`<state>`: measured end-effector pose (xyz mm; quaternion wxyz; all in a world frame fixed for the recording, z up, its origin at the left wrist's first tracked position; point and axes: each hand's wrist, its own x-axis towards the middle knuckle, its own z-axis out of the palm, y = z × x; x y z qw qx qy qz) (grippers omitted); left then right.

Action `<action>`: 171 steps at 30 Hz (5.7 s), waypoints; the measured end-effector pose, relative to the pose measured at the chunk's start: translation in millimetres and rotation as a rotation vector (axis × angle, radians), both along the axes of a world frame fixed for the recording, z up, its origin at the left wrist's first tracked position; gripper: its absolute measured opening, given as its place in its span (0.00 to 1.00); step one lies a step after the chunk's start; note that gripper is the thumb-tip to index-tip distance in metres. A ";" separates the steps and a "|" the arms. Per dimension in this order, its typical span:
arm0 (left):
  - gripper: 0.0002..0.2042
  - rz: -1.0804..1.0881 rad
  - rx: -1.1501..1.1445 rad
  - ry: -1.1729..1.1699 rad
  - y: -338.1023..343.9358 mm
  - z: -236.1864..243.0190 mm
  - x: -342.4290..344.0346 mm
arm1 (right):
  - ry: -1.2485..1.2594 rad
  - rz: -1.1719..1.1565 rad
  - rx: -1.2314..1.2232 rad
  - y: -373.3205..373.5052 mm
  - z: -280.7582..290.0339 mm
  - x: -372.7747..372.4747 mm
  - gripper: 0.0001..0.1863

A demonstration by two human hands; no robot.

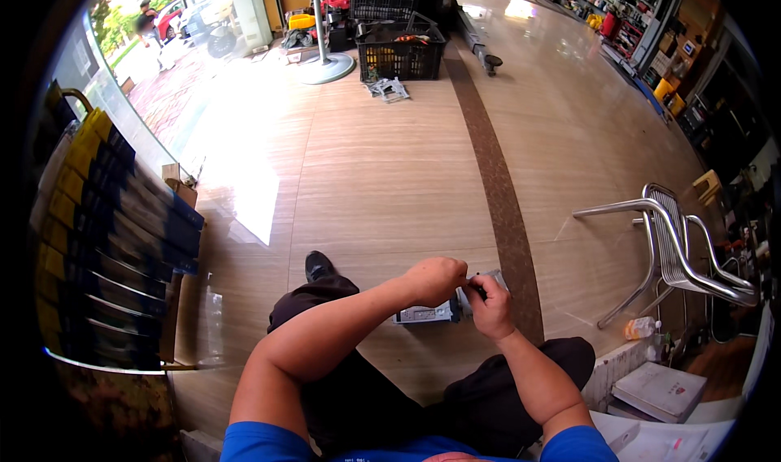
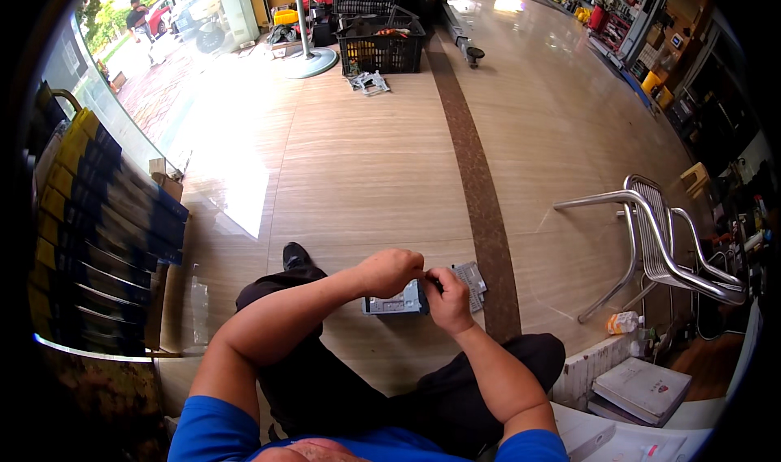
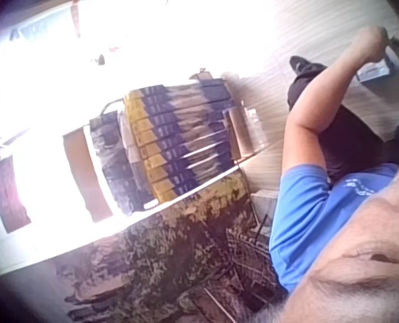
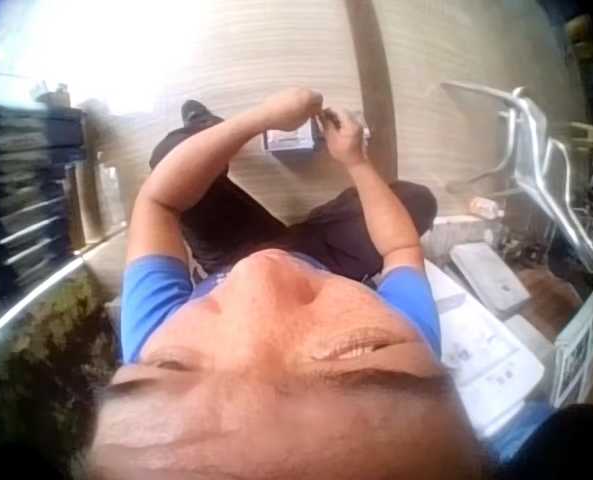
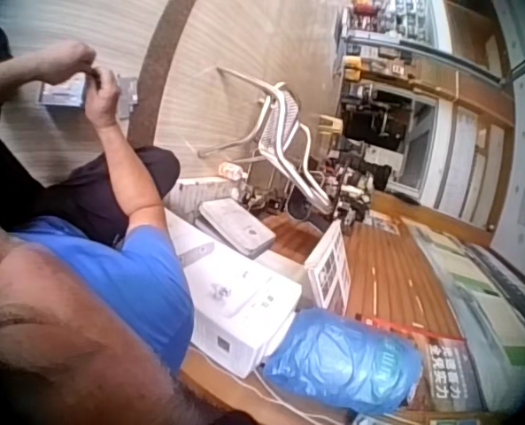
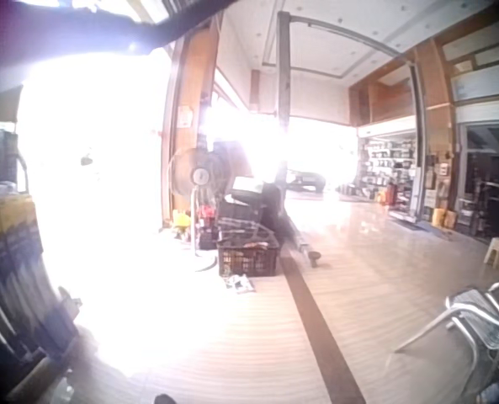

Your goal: The person fits a metal cover onto an electronic unit's chassis, fastens it with a screwdriver, and attaches connectors and wires to the device.

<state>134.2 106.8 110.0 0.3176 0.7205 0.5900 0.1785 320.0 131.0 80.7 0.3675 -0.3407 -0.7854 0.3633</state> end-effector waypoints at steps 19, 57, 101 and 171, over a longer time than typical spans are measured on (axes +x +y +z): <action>0.07 -0.086 0.137 0.169 -10.0 0.2 -6.0 | -0.010 0.047 -0.196 1.0 -25.0 -4.6 0.03; 0.13 0.042 0.069 0.254 -40.4 58.8 -65.5 | -0.886 0.068 -0.097 34.0 -200.9 63.6 0.09; 0.18 -0.017 -0.131 0.418 -1.7 56.1 -51.5 | -0.853 -0.289 -0.503 52.3 -365.8 100.7 0.11; 0.13 -0.170 -0.241 0.399 3.7 26.2 -48.8 | -0.564 0.430 -0.122 17.5 -85.9 -56.5 0.12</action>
